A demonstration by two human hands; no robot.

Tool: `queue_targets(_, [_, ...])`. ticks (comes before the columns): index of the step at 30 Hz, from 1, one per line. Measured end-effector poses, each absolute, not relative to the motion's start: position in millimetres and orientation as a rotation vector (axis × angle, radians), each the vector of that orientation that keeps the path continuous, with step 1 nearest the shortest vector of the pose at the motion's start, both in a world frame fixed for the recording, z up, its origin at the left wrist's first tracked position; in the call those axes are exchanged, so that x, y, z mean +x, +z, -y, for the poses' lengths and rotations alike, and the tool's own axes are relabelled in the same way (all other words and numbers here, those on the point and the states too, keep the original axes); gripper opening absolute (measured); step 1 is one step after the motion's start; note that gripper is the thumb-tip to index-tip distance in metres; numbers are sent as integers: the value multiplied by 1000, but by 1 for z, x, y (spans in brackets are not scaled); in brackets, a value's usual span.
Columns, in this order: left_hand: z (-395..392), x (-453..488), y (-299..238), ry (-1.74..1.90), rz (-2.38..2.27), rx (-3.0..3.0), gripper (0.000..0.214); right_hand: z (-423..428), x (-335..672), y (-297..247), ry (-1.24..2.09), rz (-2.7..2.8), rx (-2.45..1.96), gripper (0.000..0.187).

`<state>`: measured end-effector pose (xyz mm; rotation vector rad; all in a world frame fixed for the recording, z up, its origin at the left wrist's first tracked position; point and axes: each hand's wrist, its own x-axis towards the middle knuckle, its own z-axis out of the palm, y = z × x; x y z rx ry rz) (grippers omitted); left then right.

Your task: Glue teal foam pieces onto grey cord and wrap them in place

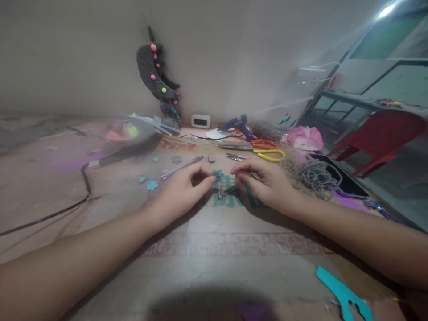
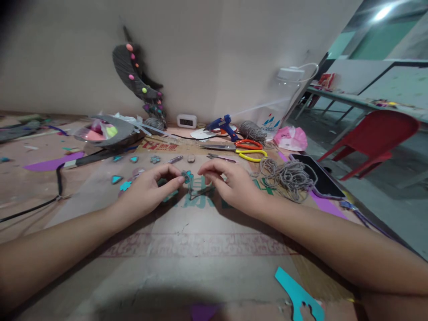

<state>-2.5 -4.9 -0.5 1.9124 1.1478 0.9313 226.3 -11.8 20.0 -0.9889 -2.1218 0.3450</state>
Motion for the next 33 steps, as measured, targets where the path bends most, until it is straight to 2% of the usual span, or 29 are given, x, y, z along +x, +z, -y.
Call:
queue_targets(6, [8,-1,3,965,-1149,1975,19,18,216,21,615,2105,-1234,23])
queue_targets(13, [10,0,4,951,-1171,2026,16,24,207,21,950,2050,-1270,20])
queue_targets(23, [5,-1,0,913,-1195,1962,18,25,213,22,906,1860,-1097,30])
queue_targets(27, [5,-1,0,913,-1169,1955,16,24,213,20,985,1809,-1012,33])
queue_targets(31, [4,-2,-1,907,-1181,1963,17,21,212,17,904,1902,-1154,42])
queue_targets(33, [6,-1,0,925,-1184,1982,17,19,211,16,830,1990,-1246,36])
